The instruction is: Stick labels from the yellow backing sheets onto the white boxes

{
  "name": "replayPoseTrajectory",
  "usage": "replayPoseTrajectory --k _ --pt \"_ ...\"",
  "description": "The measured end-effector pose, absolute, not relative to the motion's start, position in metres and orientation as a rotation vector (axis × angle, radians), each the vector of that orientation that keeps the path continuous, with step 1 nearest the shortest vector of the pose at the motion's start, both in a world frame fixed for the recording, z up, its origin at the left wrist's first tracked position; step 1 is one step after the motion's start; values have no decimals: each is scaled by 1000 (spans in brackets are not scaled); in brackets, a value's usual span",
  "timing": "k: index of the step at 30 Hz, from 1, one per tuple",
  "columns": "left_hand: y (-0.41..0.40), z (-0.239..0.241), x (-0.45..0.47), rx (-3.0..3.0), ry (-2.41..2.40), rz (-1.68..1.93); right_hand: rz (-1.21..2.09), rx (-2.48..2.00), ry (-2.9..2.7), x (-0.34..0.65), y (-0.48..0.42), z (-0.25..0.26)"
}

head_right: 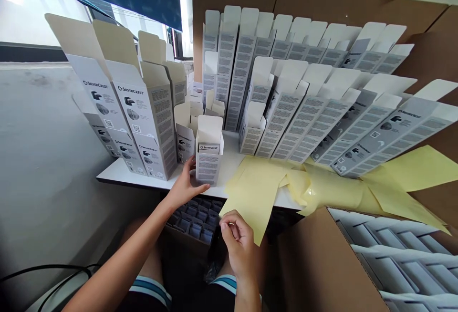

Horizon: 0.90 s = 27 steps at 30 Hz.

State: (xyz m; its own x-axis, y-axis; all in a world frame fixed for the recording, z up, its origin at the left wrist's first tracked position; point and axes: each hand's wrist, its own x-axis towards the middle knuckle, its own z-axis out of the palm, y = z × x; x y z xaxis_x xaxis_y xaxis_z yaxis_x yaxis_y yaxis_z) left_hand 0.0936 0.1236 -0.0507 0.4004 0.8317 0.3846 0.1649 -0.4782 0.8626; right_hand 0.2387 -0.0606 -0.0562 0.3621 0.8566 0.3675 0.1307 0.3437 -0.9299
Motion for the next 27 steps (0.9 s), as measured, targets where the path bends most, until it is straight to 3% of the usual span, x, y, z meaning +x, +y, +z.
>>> replayPoseTrajectory --k 8,16,23,27 --pt "115 -47 87 1952 719 1069 564 -1102 -1094 236 -58 -60" --pt "31 -3 65 2212 381 1060 546 -921 -1151 220 -83 -25" --pt "16 16 48 2231 404 965 586 -913 -1124 212 -93 -5" --pt "18 16 43 2233 393 1035 410 -946 -1107 209 -91 2"
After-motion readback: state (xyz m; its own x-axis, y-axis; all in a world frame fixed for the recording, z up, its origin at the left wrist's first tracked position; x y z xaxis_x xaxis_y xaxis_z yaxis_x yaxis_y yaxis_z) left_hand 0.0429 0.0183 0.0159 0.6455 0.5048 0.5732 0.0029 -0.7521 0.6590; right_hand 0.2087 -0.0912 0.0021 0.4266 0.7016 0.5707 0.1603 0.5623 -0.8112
